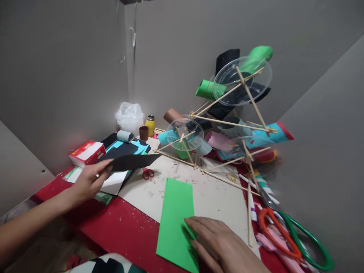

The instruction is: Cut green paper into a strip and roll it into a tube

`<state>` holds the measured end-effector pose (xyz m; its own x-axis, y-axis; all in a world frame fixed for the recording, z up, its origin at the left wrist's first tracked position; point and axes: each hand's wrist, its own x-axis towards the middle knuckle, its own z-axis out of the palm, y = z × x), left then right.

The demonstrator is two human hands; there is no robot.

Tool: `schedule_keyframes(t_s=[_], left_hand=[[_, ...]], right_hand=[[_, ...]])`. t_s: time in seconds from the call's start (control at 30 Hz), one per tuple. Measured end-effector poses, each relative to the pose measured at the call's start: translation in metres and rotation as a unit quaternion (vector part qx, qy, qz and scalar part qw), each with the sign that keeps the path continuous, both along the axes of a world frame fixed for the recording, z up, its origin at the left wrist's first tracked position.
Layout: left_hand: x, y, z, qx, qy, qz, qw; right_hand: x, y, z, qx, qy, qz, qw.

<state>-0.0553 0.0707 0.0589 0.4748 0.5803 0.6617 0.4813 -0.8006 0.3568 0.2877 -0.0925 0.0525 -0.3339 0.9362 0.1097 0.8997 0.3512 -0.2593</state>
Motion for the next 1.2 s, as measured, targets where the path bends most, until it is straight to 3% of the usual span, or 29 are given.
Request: schedule_keyframes(t_s=[0.1, 0.2, 0.3, 0.37, 0.5, 0.6, 0.77, 0.9, 0.97, 1.1, 1.2], left_hand=[[-0.010, 0.010, 0.012, 0.075, -0.034, 0.063, 0.995], [-0.022, 0.017, 0.015, 0.197, -0.004, 0.094, 0.976], [-0.031, 0.023, 0.009, 0.274, 0.052, 0.070, 0.958], [-0.034, 0.026, -0.002, 0.270, 0.098, 0.034, 0.957], [-0.035, 0.027, -0.029, 0.163, 0.218, 0.002, 0.962], [-0.032, 0.020, -0.037, 0.051, 0.287, 0.000, 0.957], [-0.027, 0.001, -0.011, -0.141, 0.281, -0.046, 0.948], [-0.010, -0.006, 0.006, -0.303, 0.151, -0.060, 0.939], [0.008, -0.004, 0.006, -0.398, 0.076, -0.067, 0.912], [0.057, 0.003, 0.002, -0.559, -0.043, -0.132, 0.818], [0.096, 0.002, 0.006, -0.597, -0.110, -0.229, 0.761]], right_hand=[[-0.007, 0.016, -0.002, -0.021, 0.029, 0.016, 0.999], [-0.020, 0.044, -0.005, -0.045, 0.055, 0.036, 0.997], [-0.041, 0.083, -0.007, -0.061, 0.061, 0.009, 0.996], [-0.057, 0.110, -0.008, -0.063, 0.055, -0.035, 0.996], [-0.085, 0.153, -0.014, -0.060, 0.032, -0.072, 0.995], [-0.095, 0.170, -0.018, -0.070, 0.011, -0.096, 0.993], [-0.095, 0.182, -0.024, -0.100, 0.026, -0.116, 0.988], [-0.080, 0.177, -0.025, -0.138, 0.110, -0.125, 0.976], [-0.069, 0.164, -0.021, -0.164, 0.177, -0.118, 0.963], [-0.055, 0.120, -0.008, -0.218, 0.317, -0.093, 0.919], [-0.054, 0.086, -0.001, -0.278, 0.496, -0.077, 0.819]])
